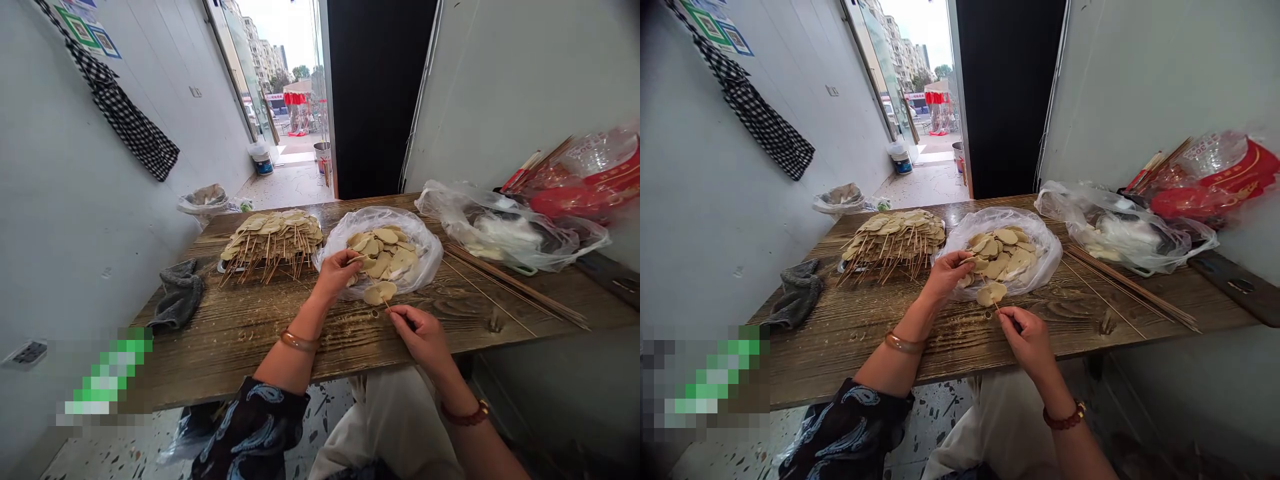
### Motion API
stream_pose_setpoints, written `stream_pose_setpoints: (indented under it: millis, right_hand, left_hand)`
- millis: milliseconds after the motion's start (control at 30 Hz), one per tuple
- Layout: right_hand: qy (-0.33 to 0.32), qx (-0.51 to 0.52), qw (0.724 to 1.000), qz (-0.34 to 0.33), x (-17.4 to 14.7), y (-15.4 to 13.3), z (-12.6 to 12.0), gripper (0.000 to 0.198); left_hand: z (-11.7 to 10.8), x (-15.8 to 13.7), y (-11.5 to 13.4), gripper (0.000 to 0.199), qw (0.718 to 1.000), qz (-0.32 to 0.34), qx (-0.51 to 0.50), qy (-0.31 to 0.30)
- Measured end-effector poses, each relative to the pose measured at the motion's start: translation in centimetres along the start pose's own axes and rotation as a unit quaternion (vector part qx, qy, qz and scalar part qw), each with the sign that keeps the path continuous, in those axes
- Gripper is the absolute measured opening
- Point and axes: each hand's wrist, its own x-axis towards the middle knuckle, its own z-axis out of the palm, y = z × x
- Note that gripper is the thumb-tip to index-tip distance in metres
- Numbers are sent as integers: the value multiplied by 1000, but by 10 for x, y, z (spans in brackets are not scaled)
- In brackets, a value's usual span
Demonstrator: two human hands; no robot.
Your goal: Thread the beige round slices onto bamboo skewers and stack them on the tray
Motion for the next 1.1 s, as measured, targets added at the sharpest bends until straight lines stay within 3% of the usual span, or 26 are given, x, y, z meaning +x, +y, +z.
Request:
stream_pose_setpoints:
  millis: [167, 467, 700, 1100]
  right_hand:
    - [-3, -5, 1000, 10, 0, 1, 0, 23]
    - [2, -8, 1000, -8, 2, 4, 2, 25]
    - [7, -6, 1000, -5, -1, 0, 1, 23]
    - [15, -7, 1000, -2, -4, 3, 1, 24]
  left_hand:
    - [0, 0, -5, 26, 1000, 6, 27, 4]
    - [8, -4, -3, 19, 994, 29, 86, -61]
    - [5, -4, -5, 25, 1000, -25, -13, -8]
    - [5, -5, -8, 30, 989, -79, -124, -25]
